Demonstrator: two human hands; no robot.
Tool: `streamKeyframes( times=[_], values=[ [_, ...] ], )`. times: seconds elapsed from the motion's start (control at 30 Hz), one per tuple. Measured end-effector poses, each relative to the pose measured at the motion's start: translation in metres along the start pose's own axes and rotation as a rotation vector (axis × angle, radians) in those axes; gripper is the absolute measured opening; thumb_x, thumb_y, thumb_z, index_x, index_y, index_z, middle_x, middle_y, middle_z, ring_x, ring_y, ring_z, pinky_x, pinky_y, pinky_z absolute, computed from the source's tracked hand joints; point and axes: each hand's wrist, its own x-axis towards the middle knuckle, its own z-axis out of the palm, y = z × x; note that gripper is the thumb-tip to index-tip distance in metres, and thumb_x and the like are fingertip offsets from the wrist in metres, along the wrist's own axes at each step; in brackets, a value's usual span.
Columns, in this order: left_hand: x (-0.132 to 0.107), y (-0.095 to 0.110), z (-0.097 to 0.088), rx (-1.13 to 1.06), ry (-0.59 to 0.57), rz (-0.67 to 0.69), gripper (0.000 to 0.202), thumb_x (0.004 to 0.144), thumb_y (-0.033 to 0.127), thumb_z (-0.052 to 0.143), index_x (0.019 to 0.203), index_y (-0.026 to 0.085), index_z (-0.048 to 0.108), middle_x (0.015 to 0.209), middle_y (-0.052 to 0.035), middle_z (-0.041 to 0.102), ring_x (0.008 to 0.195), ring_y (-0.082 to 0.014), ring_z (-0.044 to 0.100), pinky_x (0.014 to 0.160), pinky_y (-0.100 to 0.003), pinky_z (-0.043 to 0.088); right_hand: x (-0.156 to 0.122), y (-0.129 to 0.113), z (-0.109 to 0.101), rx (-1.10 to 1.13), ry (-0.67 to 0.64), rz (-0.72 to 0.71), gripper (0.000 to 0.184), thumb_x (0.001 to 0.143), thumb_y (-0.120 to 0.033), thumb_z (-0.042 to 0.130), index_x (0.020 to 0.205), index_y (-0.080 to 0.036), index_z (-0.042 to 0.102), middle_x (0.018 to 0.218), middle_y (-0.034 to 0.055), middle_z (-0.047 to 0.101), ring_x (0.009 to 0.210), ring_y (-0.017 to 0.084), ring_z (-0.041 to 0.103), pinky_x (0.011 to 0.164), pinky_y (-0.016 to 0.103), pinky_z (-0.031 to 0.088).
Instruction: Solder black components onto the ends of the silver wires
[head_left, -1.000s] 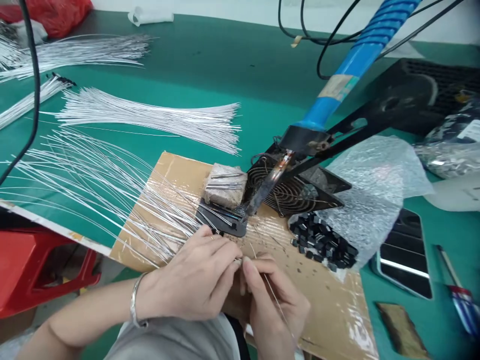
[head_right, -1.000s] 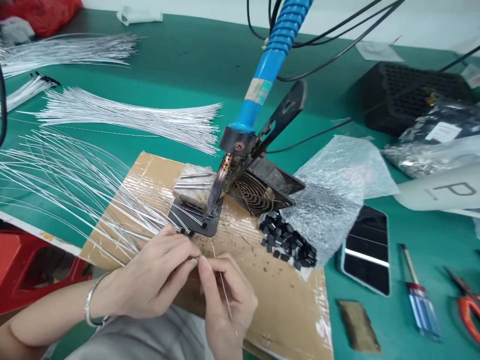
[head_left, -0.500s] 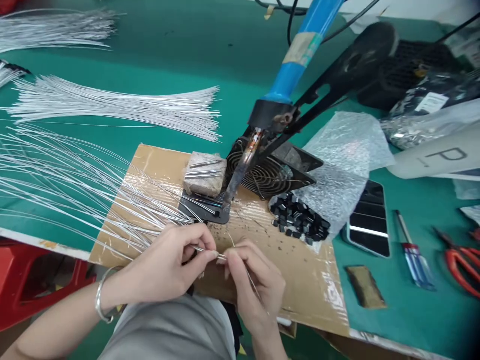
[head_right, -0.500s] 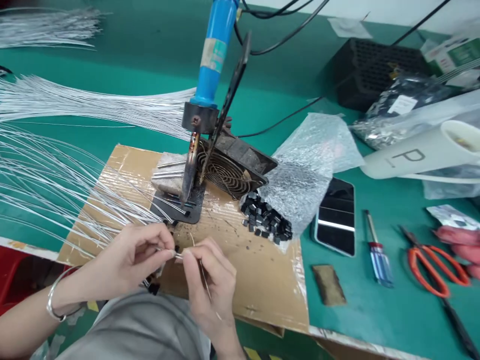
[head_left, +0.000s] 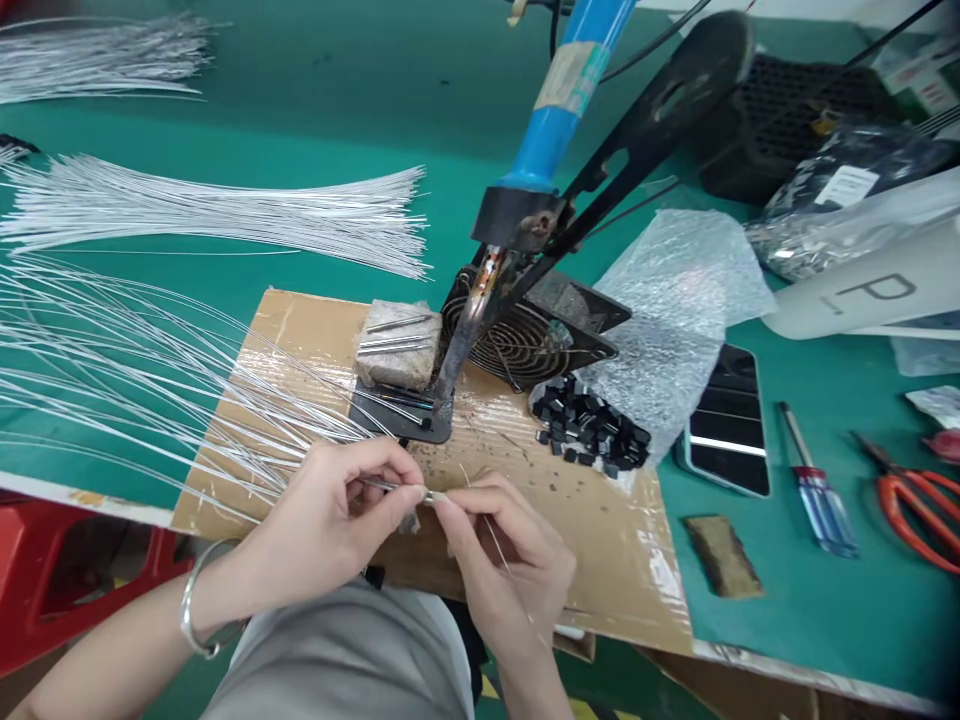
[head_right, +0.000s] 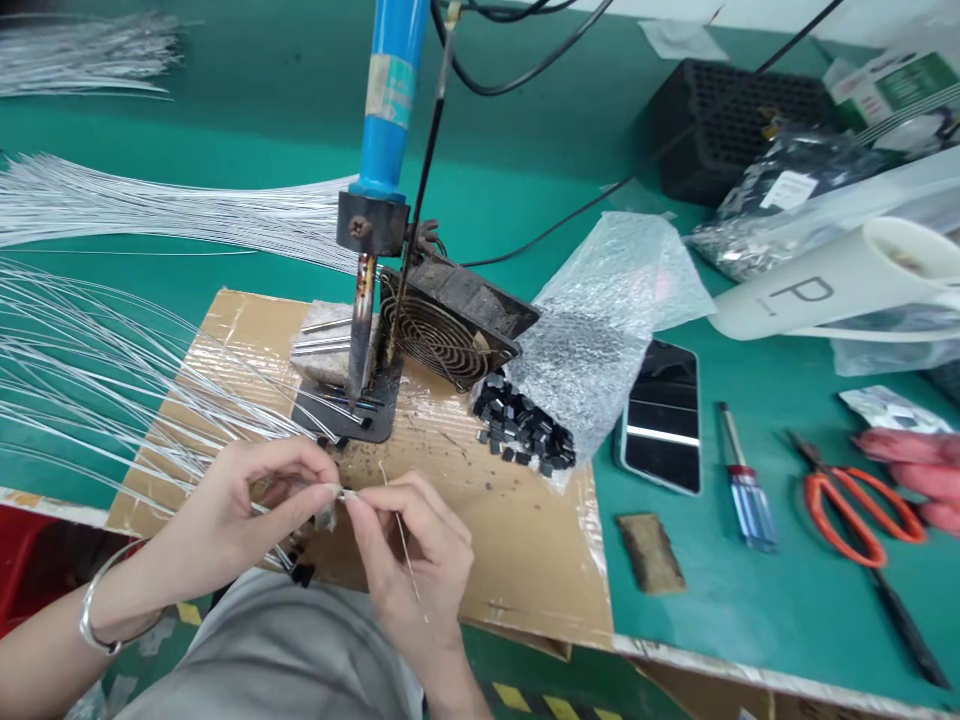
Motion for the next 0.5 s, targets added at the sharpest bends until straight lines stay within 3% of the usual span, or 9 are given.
streamKeyframes(
  times=[0.13,0.23,0.3,0.37,0.5],
  values=[
    [0.0,-0.002,0.001,0.008,0.031,-0.042,0.02,0.099,0.034,0.061,0.087,0.018,0.065,0.068,0.0003,0.063,0.055,-0.0117,0.047,0.051,-0.024,0.033,-0.001,0.002,-0.005,0.072,0.012,0.074,0.02,0.101,-0.028,0.068,0.086,-0.024,0.082,0.066,-0.0014,0.057,0.059,0.013,0.053,0.054,0.026,0.041],
    [0.0,-0.001,0.001,-0.018,0.05,-0.057,0.021,0.098,0.035,0.062,0.087,0.018,0.065,0.068,0.0001,0.063,0.055,-0.0119,0.047,0.051,-0.025,0.033,0.001,0.009,-0.016,0.287,-0.017,0.167,0.049,0.11,-0.049,0.044,0.1,-0.025,0.086,0.072,0.0028,0.061,0.062,0.016,0.059,0.052,0.027,0.049],
    [0.0,0.0,0.0,-0.033,0.056,-0.06,0.022,0.097,0.036,0.062,0.086,0.018,0.065,0.067,0.0002,0.062,0.055,-0.0119,0.048,0.051,-0.025,0.033,0.002,0.013,-0.021,0.343,-0.005,0.219,0.064,0.111,-0.053,0.032,0.097,-0.023,0.088,0.069,0.0037,0.059,0.059,0.016,0.058,0.05,0.027,0.049],
    [0.0,0.001,0.0,-0.046,0.062,-0.062,0.022,0.096,0.036,0.063,0.085,0.017,0.064,0.067,0.0003,0.061,0.056,-0.0117,0.048,0.051,-0.024,0.033,0.002,0.012,-0.02,0.29,0.046,0.218,0.06,0.111,-0.049,0.039,0.089,-0.023,0.088,0.065,0.003,0.058,0.057,0.014,0.056,0.049,0.025,0.046],
    [-0.001,0.002,0.0,-0.084,0.059,-0.062,0.022,0.095,0.036,0.064,0.085,0.017,0.064,0.068,0.0001,0.06,0.058,-0.0118,0.05,0.053,-0.023,0.036,-0.001,0.002,-0.006,0.227,0.062,0.247,0.024,0.1,-0.039,0.07,0.094,-0.026,0.088,0.074,0.002,0.065,0.058,0.012,0.057,0.051,0.025,0.044]
  ],
)
